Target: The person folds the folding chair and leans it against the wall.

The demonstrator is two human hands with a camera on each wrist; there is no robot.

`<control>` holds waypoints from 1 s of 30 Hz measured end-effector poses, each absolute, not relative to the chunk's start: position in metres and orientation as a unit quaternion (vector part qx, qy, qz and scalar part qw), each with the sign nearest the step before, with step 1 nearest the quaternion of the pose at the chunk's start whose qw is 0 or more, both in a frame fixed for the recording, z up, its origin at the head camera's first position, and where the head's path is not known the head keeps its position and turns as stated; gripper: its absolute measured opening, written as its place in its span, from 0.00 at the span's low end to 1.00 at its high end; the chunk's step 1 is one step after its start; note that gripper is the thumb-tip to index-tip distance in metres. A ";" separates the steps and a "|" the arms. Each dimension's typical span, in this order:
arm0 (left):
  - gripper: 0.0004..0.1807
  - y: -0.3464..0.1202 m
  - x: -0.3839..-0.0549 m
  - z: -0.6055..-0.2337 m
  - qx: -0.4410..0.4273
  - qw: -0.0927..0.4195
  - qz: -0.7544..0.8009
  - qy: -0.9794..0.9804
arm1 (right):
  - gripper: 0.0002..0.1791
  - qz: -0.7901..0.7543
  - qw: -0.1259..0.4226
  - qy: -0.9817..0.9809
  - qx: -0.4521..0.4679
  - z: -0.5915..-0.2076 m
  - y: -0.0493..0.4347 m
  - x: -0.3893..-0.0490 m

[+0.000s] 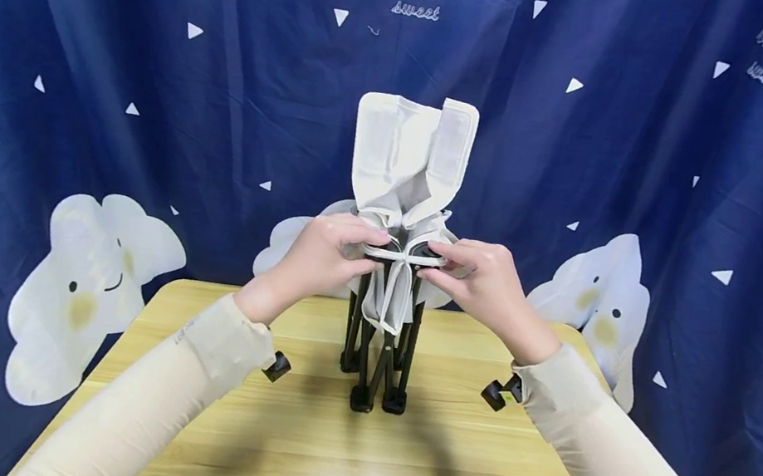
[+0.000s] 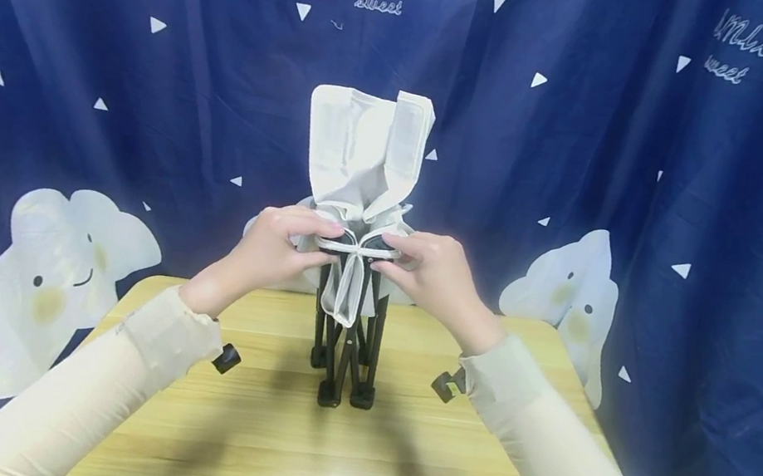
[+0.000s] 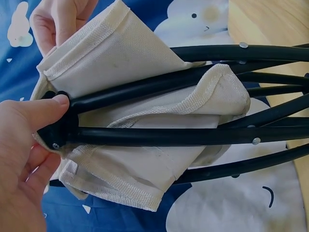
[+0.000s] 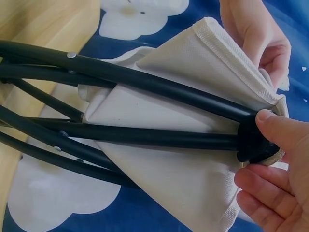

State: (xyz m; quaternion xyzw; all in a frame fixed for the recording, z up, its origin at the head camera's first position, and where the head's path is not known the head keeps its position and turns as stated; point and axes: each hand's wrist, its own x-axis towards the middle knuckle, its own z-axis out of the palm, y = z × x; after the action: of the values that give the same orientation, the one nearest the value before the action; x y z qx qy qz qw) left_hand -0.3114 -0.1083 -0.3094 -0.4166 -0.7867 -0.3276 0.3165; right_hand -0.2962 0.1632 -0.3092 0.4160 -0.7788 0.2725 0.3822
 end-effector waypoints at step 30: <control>0.18 -0.114 -0.317 -0.317 -0.428 0.308 -0.365 -0.767 | 0.22 0.263 0.370 -0.819 0.350 -0.311 0.152 -0.283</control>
State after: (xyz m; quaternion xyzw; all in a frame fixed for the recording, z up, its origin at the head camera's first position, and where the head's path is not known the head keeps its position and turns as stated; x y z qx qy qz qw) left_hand -0.3175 -0.1144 -0.3171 -0.4278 -0.7671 -0.3652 0.3084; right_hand -0.2830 0.1518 -0.3109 0.3504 -0.8192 0.2634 0.3698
